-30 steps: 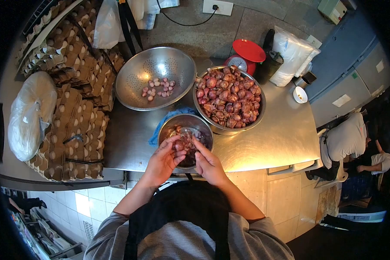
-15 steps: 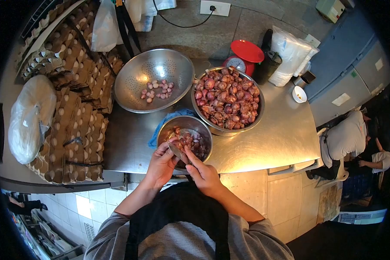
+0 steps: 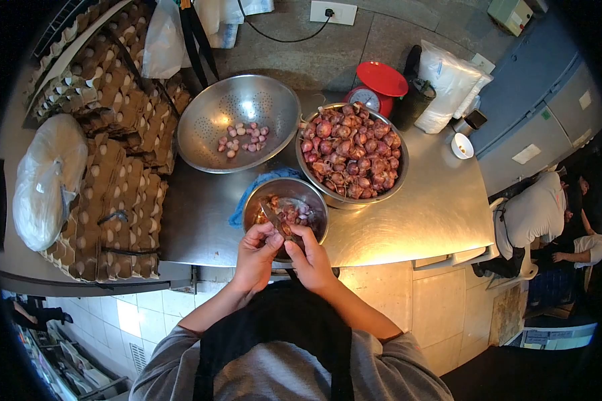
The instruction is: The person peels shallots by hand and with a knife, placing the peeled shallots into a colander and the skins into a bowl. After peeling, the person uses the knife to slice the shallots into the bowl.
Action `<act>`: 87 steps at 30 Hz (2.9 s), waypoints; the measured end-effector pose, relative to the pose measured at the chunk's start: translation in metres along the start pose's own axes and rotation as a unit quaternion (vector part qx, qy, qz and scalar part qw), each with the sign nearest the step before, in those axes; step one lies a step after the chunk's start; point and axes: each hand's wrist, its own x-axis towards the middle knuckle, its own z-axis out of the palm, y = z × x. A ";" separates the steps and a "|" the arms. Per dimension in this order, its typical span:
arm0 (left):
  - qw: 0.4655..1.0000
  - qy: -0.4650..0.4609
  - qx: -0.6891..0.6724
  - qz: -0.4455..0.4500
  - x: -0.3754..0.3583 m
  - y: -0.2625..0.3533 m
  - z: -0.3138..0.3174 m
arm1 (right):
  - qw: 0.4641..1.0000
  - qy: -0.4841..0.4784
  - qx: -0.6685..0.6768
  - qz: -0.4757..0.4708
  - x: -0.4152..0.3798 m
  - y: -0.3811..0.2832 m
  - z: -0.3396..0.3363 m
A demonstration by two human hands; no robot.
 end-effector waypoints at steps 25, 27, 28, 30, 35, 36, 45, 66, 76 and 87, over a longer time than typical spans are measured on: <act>0.921 -0.084 0.378 0.053 0.026 0.025 0.005 | 0.994 0.052 0.093 0.022 0.011 -0.001 -0.007; 0.956 -0.092 0.277 -0.003 0.027 0.018 0.003 | 0.994 0.025 0.100 0.026 0.008 -0.007 -0.002; 0.969 -0.096 0.225 -0.029 0.027 0.017 0.002 | 0.994 0.011 0.103 0.027 0.008 -0.010 -0.001; 0.979 -0.093 0.174 -0.042 0.027 0.020 0.002 | 0.987 -0.024 0.149 0.055 0.009 -0.013 -0.007; 0.977 -0.088 0.195 -0.022 0.024 0.027 0.003 | 0.948 -0.065 0.269 0.158 0.011 -0.027 -0.023; 0.979 -0.091 0.180 -0.031 0.022 0.029 0.003 | 0.946 -0.053 0.278 0.161 0.014 -0.027 -0.025; 0.989 -0.075 0.063 -0.109 0.019 0.039 -0.005 | 0.975 -0.054 0.156 0.148 0.017 -0.024 -0.025; 0.981 -0.087 0.167 0.054 0.020 0.024 -0.004 | 0.972 -0.115 0.156 0.136 -0.003 -0.024 -0.016; 0.949 -0.098 0.269 0.130 0.013 0.020 0.002 | 0.993 -0.090 0.043 0.059 -0.003 -0.011 -0.015; 0.961 -0.055 0.255 0.089 0.014 0.017 -0.002 | 0.967 0.019 -0.246 -0.057 -0.006 -0.014 -0.009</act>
